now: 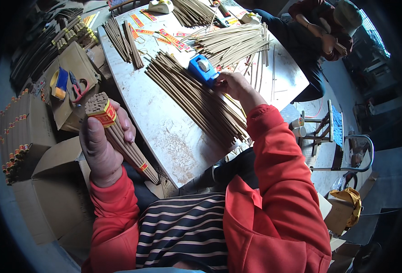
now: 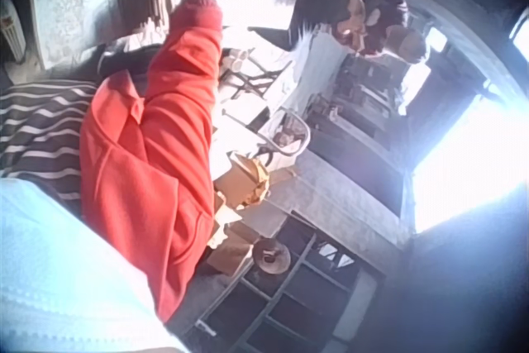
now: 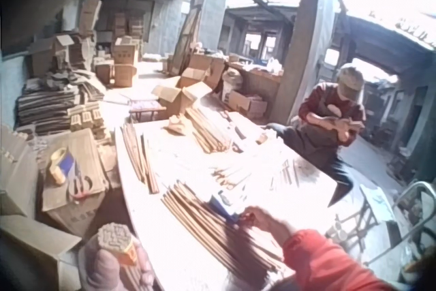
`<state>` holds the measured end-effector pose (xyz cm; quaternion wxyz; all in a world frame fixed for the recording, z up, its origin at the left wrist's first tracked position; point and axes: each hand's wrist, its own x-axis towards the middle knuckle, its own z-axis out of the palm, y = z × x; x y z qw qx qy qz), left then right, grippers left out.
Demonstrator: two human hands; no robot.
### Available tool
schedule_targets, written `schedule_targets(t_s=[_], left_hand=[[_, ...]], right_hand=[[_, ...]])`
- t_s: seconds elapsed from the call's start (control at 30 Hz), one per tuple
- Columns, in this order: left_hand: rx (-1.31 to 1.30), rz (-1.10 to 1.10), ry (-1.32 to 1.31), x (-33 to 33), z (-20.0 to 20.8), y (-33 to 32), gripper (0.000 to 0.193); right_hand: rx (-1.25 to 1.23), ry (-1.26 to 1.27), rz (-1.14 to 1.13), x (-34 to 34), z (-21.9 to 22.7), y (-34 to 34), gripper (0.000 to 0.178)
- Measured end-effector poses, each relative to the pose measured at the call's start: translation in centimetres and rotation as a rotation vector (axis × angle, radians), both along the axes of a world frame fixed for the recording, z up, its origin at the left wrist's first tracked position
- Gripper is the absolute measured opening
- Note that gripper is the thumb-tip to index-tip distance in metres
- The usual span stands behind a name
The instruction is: The person gathers thin wooden sticks from a table, aligns them into bundles, and wraps each bundle with a small paper label. The person places the finished bundles into a cardboard box and repeats the process.
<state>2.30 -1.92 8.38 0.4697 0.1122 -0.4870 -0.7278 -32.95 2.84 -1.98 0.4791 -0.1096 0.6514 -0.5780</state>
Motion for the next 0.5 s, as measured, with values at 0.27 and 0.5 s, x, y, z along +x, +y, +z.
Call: schedule_targets(t_s=[0.27, 0.5], left_hand=[[0.029, -0.076, 0.049, 0.4, 0.2, 0.2, 0.045], [0.073, -0.106, -0.002, 0.0, 2.4, 1.9, 0.028]], right_hand=[[0.160, 0.085, 0.023, 0.1, 0.0, 1.3, 0.006], [-0.300, 0.646, 0.270, 8.5, 11.9, 4.8, 0.014]])
